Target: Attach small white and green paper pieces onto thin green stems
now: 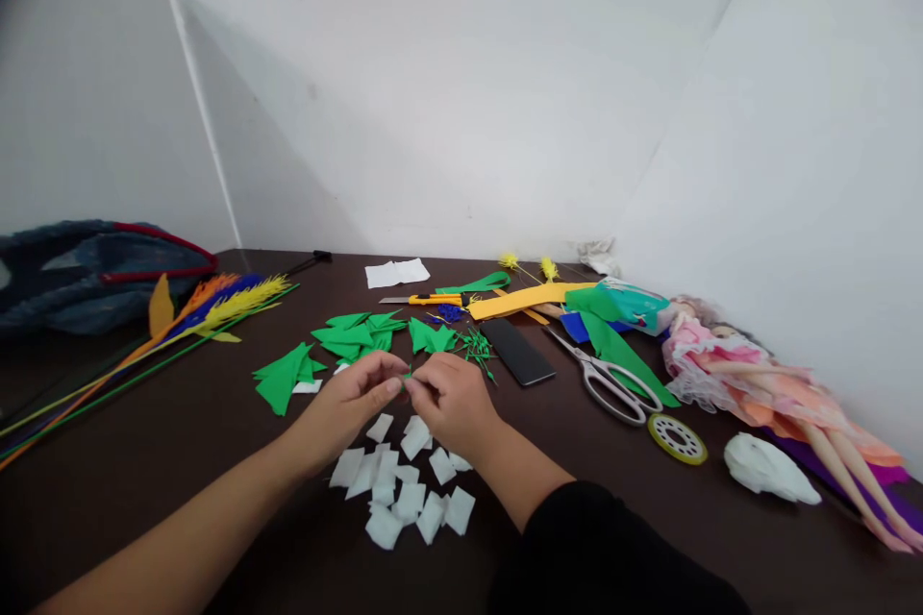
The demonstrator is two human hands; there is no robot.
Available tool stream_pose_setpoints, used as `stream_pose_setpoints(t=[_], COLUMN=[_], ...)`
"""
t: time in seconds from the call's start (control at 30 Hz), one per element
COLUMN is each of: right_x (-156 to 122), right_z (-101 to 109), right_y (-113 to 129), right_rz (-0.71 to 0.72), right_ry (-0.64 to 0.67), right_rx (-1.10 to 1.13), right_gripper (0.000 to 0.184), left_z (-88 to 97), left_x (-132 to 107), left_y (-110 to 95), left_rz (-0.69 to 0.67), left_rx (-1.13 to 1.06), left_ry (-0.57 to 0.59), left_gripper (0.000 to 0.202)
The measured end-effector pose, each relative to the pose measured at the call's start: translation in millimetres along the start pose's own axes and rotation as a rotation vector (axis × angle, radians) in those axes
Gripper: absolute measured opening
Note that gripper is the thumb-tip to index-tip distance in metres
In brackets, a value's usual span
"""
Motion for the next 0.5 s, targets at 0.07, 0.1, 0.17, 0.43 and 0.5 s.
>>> stream_pose_setpoints(t=[0.07, 0.1, 0.17, 0.43, 0.5], right_x=[0.0, -0.2, -0.9, -3.1, -2.7], right_z=[-0.9, -1.4, -2.3, -3.7, -3.0], right_y=[-2.7, -3.4, -3.9, -1.7, 0.1], right_rz=[-0.067, -0.089, -0.118, -0.072, -0.041], right_ry=[-0.005, -0.006, -0.008, 0.022, 0.024], right_rx=[0.012, 0.021, 0.038, 0.006, -0.007], right_gripper=[0.019, 0.019, 0.020, 0.022, 0.022], left_z=[-0.4, -0.4, 0.2, 0.6, -3.4], left_x=[-0.7, -1.2, -2.3, -3.3, -2.7], left_y=[-5.9, -8.3, -12.7, -8.3, 0.7], left_rz=[-0.075, -0.103, -0.158, -0.096, 0.010], left_rx=[0.119, 0.179, 0.298, 0.300, 0.089], left_ry=[-0.009, -0.023, -0.063, -0.054, 0.003], left_gripper=[0.017, 0.014, 0.004, 0.016, 0.019])
Point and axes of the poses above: each hand's wrist, its own x-axis towards the middle knuckle, its own z-axis out of the back of the hand, y = z × x, the point moved 5 cm from there along x, towards the middle knuckle, and after that the axes turned 2 degrees about x, right-handed, at the moved point
